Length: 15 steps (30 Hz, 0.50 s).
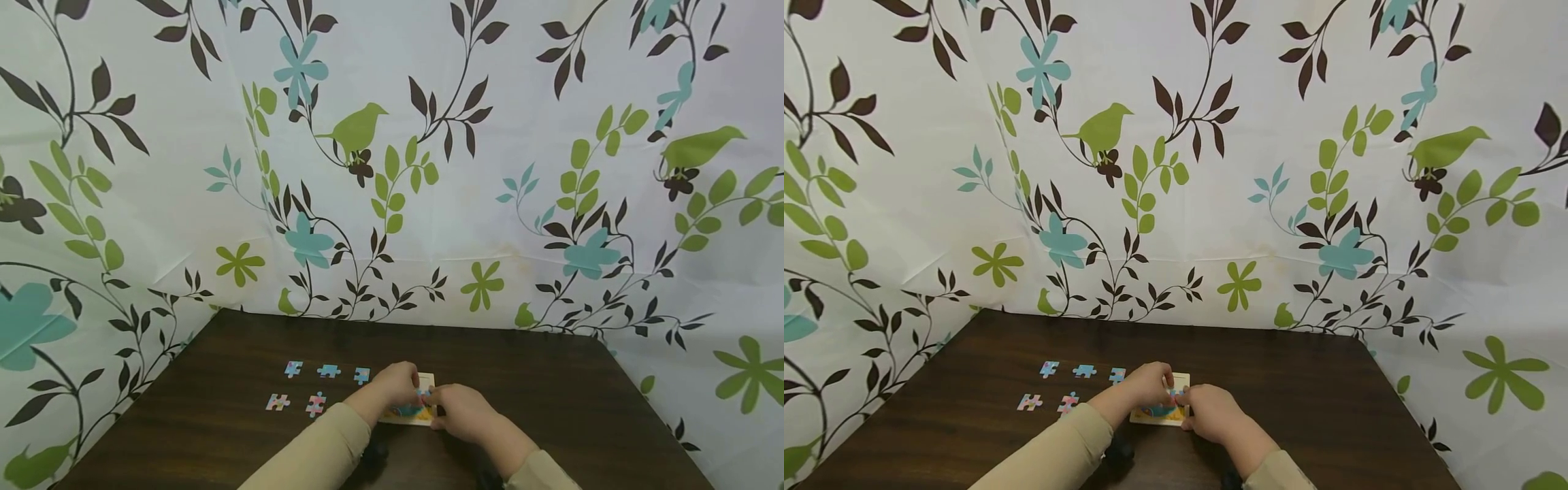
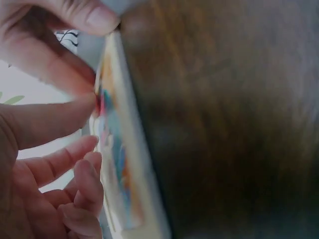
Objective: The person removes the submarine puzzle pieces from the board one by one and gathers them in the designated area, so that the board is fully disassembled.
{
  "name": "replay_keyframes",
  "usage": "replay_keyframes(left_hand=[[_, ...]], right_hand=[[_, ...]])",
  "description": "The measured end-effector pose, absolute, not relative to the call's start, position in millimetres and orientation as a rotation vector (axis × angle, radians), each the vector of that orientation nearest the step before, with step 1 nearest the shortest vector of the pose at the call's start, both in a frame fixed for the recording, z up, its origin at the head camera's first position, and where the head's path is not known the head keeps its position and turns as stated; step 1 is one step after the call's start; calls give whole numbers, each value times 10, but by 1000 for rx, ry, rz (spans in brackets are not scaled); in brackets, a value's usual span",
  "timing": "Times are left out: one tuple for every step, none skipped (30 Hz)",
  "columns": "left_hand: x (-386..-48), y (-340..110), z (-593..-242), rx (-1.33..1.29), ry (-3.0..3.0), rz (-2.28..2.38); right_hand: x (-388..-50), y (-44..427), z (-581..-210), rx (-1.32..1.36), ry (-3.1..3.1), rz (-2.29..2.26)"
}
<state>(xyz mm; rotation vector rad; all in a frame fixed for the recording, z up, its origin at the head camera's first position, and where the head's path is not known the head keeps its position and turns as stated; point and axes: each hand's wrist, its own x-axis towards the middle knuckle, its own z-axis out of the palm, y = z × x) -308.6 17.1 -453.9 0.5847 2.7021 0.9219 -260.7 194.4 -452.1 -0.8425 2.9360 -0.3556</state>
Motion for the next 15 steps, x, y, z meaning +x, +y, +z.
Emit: replay_keyframes(left_hand=[[-3084,179,-4557,576,2707,924],[-3087,184,-4581,571,2715,925],[-3087,187,-4597,569,2721,929],[-3088,190,-4616,568,2722,937],[-3087,195,-4628,561,2726,943],[-3086,199,-4635,555,2725,950],[-3085,204,-4637,551,2726,953],[-3085,209,-4641,549,2733,948],[-3083,214,-4641,548,2738,944],[-3082,219,-4641,550,2742,941],[-3078,221,-4636,555,2751,938],[-3075,223,-4632,555,2753,937],[-3073,223,-4628,556,2758,933],[-3070,222,-4626,554,2760,931],[-3066,220,-4622,554,2761,932]], right_hand=[[-2610,1941,-4524,-851,2936,-359],[-2613,1938,-4527,-858,2937,-360],[-2615,1934,-4528,-861,2937,-363],[-2617,1930,-4532,-861,2938,-365],[-2618,1927,-4535,-856,2938,-367],[-2620,1928,-4539,-852,2938,-369],[-2620,1929,-4542,-850,2941,-371],[-2619,1932,-4546,-852,2947,-374],[-2616,1934,-4548,-852,2952,-382],[-2611,1938,-4548,-858,2959,-391],[-2606,1939,-4548,-874,2963,-397],[-2598,1939,-4547,-890,2964,-405],[-2586,1935,-4542,-909,2965,-413],[-2571,1933,-4534,-921,2965,-421],[-2551,1928,-4524,-933,2960,-422]])
